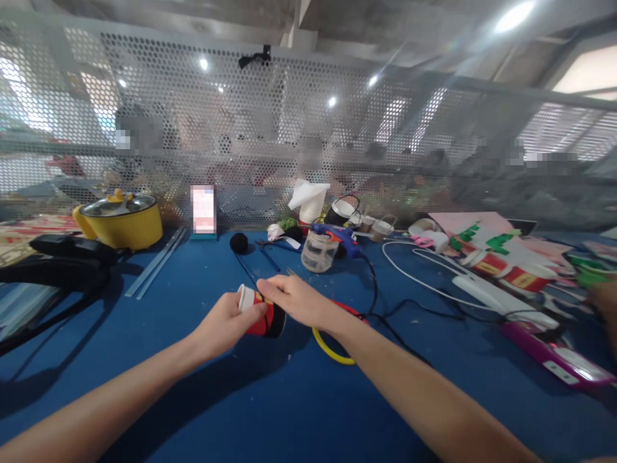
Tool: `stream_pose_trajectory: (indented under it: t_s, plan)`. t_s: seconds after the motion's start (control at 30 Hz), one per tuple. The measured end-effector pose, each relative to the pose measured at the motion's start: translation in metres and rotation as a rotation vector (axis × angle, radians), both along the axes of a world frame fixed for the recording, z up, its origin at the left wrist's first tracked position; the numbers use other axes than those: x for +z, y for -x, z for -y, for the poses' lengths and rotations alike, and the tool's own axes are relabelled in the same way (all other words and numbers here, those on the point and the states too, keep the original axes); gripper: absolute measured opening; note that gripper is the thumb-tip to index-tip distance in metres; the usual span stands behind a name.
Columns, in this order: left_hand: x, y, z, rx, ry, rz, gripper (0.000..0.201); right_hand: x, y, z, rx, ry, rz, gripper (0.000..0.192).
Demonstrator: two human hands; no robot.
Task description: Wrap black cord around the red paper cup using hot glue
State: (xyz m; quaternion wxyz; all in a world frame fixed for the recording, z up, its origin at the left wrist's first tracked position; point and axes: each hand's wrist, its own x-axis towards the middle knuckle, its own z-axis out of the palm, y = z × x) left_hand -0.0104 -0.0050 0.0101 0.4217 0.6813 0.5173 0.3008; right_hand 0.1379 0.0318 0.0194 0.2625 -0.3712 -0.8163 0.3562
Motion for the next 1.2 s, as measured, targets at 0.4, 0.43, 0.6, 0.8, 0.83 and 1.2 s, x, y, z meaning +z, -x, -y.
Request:
stream_pose_trajectory:
  t_s: [0.4,0.43,0.6,0.8,0.83,1.2]
  plan:
    - [-0.004,-0.002,-0.001,-0.032,-0.01,-0.067,0.029,-0.01,-0.003,0.002,-0.132,0.217,-0.232,0.021]
    - [-0.004,-0.002,-0.001,-0.033,-0.016,-0.074,0.029,-0.009,-0.003,0.001,-0.153,0.198,-0.21,0.024]
    - [-0.004,-0.004,0.004,-0.063,-0.097,-0.25,0.027,-0.009,-0.003,0.0,-0.113,0.228,-0.102,0.035]
    - [-0.001,-0.004,0.007,-0.092,-0.211,-0.375,0.029,-0.009,-0.003,0.0,-0.075,0.437,-0.217,0.027]
    - [0.0,-0.005,0.008,-0.097,-0.229,-0.376,0.029,-0.009,-0.003,-0.001,-0.087,0.454,-0.235,0.026]
    - [0.003,-0.004,0.003,-0.033,0.046,-0.03,0.025,-0.004,-0.007,0.0,-0.016,0.709,-0.649,0.009]
